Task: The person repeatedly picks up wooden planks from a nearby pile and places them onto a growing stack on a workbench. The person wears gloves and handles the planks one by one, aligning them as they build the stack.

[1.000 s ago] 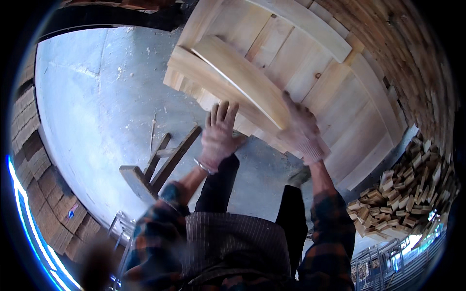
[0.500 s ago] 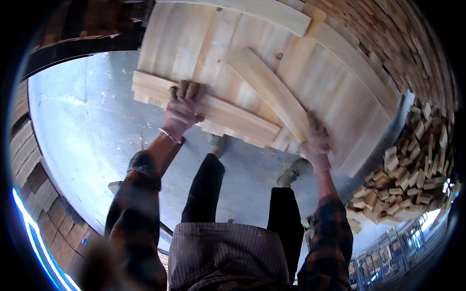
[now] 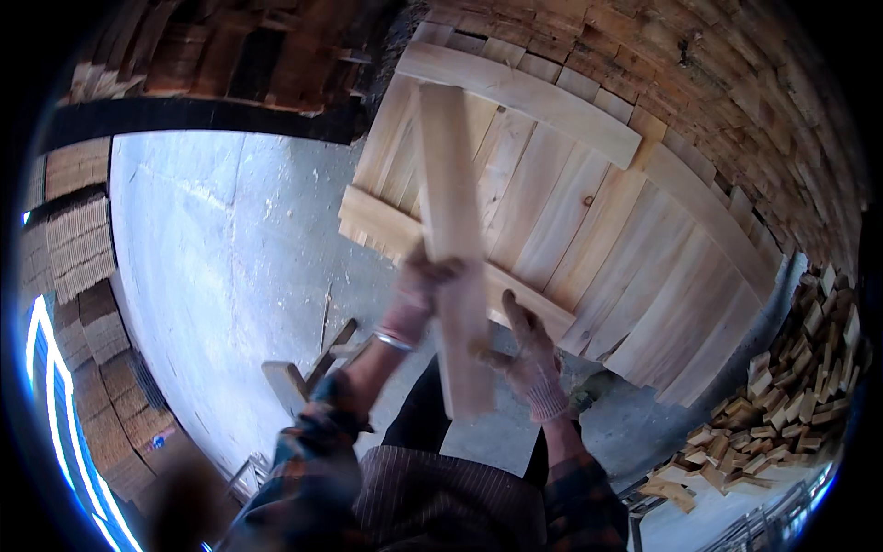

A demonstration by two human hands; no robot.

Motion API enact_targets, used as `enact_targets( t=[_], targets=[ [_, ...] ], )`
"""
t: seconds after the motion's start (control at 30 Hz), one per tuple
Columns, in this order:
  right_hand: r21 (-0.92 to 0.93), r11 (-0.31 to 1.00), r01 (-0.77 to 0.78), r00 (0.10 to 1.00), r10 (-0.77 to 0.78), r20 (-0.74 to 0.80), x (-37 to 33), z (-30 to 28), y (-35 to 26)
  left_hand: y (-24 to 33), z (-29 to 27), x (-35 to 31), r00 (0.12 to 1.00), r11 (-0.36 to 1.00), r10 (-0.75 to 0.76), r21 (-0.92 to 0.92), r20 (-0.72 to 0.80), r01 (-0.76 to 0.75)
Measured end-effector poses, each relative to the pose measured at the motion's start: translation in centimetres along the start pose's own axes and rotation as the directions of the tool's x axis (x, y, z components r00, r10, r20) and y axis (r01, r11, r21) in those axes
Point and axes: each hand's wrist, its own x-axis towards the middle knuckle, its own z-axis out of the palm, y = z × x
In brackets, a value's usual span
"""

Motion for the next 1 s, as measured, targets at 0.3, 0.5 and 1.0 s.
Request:
enact_targets(
  t=[0.3,0.5,1.0],
  targets=[
    [-0.837,0.535,0.115,0.989,-0.136,0.049,3.9,3.2,8.8,10.2,-12.3,17.4,0.992,0.888,0.014,0.454,0.128,-0.071],
    [-0.868,0.491,0.07,0.997,-0.054,0.05,3.9,3.6,9.5,5.3,-10.2,20.5,0.943,0.186,0.306,0.98,-0.128,0.072],
    [-0.952,0.287,-0.107,0.99,-0.061,-0.129,30.6,-13.0,4.8,7.6,-11.4,22.0,0.96,0.172,0.254,0.982,-0.118,0.075]
  ],
)
